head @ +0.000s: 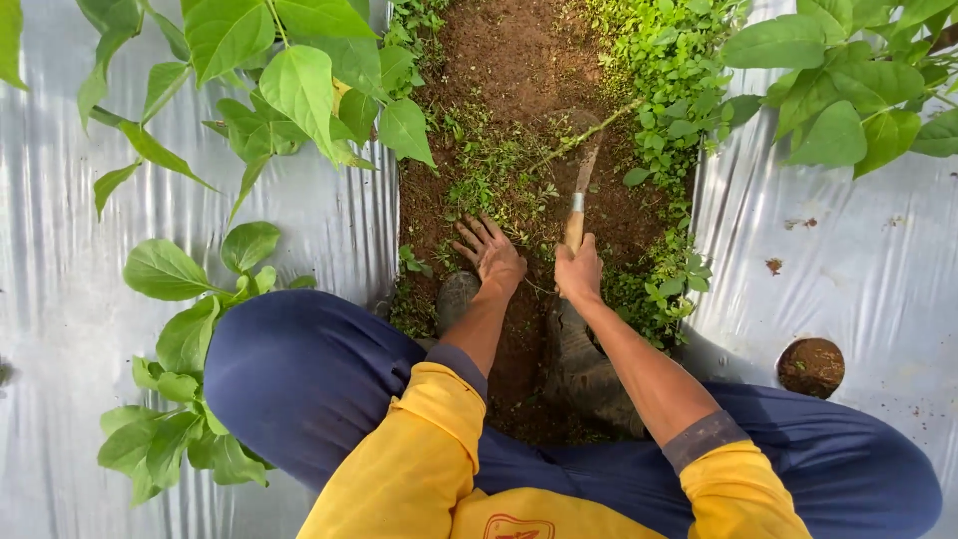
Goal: The person uses a hand hoe to loosen soil and remove weeds from a garden bed covered with plastic mulch. They pull out the weeds by hand and toss them aside, moving along the row to clear the area.
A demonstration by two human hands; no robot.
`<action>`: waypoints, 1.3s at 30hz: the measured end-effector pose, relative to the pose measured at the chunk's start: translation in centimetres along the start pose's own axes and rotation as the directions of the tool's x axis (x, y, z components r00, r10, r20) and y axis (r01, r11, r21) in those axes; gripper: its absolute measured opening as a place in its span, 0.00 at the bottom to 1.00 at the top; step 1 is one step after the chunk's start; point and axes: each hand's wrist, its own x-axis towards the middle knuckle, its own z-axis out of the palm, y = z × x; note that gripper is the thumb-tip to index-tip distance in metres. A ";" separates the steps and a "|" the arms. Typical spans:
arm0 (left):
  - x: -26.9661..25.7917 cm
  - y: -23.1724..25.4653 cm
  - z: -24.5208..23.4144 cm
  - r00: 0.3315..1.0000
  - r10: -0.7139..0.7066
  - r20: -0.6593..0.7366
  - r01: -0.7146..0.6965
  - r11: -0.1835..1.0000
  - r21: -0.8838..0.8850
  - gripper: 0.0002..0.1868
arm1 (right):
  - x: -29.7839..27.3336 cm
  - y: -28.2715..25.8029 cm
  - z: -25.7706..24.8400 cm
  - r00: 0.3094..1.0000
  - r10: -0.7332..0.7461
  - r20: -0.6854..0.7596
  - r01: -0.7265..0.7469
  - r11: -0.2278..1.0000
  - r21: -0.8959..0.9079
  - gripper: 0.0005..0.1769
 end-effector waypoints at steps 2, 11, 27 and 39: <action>7.1 7.5 4.3 0.998 -0.057 -0.006 0.044 0.823 -0.566 0.63 | -0.5 0.7 -0.7 0.997 -0.061 -0.040 0.059 0.997 -0.043 0.34; 13.5 6.0 6.7 0.982 -0.071 -0.174 -0.123 0.455 -0.882 0.75 | 5.4 -2.7 -3.3 0.968 -0.161 -0.191 0.170 0.985 0.036 0.17; 26.8 0.7 8.2 0.887 -0.010 -0.462 -0.428 0.357 -0.830 0.55 | 11.3 -0.1 12.5 0.833 -0.286 -0.474 0.281 0.956 -0.084 0.53; 28.0 7.5 2.5 0.879 -0.395 -0.265 -0.428 -0.414 -0.803 0.21 | 24.2 -8.7 8.6 0.862 -0.474 -0.181 0.489 0.680 0.546 0.22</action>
